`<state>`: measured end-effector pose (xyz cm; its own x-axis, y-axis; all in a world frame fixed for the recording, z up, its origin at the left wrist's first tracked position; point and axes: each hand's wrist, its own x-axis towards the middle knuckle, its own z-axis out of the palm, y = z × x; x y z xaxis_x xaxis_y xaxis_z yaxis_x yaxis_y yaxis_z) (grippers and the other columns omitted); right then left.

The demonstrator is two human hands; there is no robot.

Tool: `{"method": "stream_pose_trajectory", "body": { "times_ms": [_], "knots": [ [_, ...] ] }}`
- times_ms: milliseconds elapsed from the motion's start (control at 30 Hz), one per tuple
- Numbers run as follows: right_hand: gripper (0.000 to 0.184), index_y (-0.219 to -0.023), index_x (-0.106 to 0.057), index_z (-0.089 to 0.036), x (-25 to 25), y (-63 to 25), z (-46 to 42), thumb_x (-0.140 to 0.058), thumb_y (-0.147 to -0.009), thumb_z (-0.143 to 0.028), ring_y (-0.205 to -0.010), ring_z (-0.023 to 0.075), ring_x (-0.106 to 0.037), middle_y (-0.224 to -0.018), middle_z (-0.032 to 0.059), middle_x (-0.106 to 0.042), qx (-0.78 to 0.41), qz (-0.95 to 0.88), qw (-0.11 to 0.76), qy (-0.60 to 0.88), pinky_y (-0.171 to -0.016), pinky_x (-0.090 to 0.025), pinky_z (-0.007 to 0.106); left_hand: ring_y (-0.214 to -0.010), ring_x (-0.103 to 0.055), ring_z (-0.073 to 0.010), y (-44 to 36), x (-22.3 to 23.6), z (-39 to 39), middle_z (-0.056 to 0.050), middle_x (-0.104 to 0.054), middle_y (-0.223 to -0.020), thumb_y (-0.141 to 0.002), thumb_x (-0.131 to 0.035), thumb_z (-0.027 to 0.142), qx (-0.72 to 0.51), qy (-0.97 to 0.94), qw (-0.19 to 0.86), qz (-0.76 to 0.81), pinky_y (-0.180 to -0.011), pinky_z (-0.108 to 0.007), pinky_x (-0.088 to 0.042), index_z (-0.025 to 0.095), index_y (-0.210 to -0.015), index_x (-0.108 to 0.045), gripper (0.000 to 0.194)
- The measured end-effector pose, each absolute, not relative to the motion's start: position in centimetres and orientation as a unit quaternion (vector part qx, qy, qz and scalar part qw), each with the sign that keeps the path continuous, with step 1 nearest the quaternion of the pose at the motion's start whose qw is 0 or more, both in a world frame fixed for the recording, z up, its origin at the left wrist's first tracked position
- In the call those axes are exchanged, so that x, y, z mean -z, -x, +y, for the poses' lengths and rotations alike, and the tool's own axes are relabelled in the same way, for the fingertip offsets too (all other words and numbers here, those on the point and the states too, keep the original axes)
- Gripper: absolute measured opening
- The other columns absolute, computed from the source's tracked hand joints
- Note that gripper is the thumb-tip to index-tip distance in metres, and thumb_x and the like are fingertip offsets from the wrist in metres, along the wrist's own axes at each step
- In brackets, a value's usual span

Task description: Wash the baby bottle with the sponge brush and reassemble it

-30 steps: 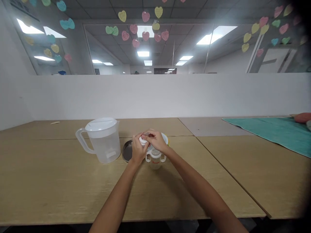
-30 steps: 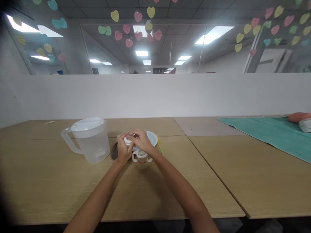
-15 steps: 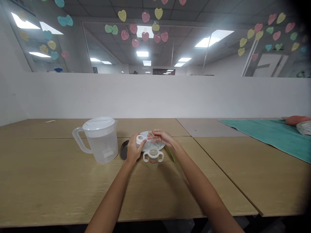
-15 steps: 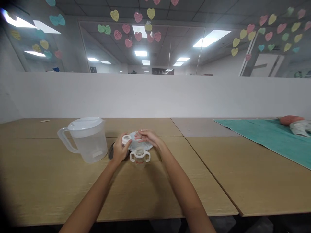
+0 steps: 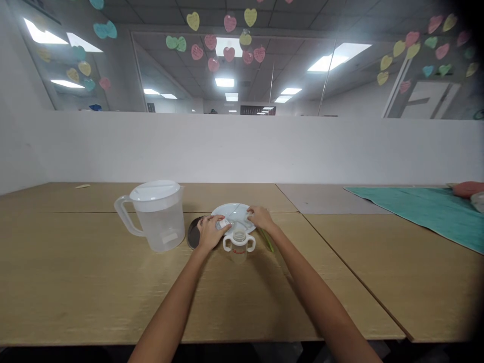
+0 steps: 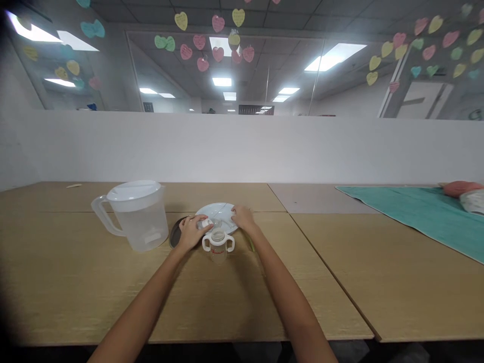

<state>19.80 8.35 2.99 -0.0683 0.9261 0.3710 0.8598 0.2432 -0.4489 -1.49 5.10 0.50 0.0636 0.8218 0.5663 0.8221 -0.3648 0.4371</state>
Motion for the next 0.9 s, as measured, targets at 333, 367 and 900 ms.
{"method": "stream_pose_trajectory", "body": {
  "times_ms": [333,367,900],
  "knots": [
    [0.021,-0.087,-0.069,-0.021,-2.7,-21.3,8.4,-0.051,-0.078,-0.022,-0.099,0.0154,-0.055,-0.101,0.0015,-0.067,-0.042,-0.682,0.399,0.611,-0.089,-0.037,0.024,-0.118,-0.040,-0.0259,2.9,-3.3,3.1,-0.009,-0.054,-0.122,-0.081,-0.052,0.038,0.527,0.651,0.166,-0.521,-0.105,-0.048,-0.012,0.022,-0.108,-0.058,0.033],
    [0.022,-0.088,-0.069,-0.020,-2.5,-21.9,8.2,-0.050,-0.078,-0.022,-0.098,0.0148,-0.056,-0.100,0.0020,-0.067,-0.042,-0.670,0.413,0.615,-0.088,-0.037,0.023,-0.121,-0.036,-0.0274,3.5,-3.7,2.6,-0.012,-0.049,-0.126,-0.080,-0.053,0.037,0.571,0.600,0.201,-0.524,-0.105,-0.049,-0.010,0.019,-0.111,-0.056,0.036],
    [0.026,-0.083,-0.070,-0.015,1.9,-26.8,5.9,-0.047,-0.073,-0.023,-0.084,0.0184,-0.063,-0.089,0.0075,-0.070,-0.123,-0.536,0.505,0.665,-0.077,-0.045,0.026,-0.124,-0.033,-0.0364,11.7,-3.2,2.8,-0.023,-0.036,-0.134,-0.048,-0.073,0.059,0.641,0.411,0.132,-0.635,-0.100,-0.053,-0.031,0.011,-0.138,-0.017,0.117]
  ]
}}
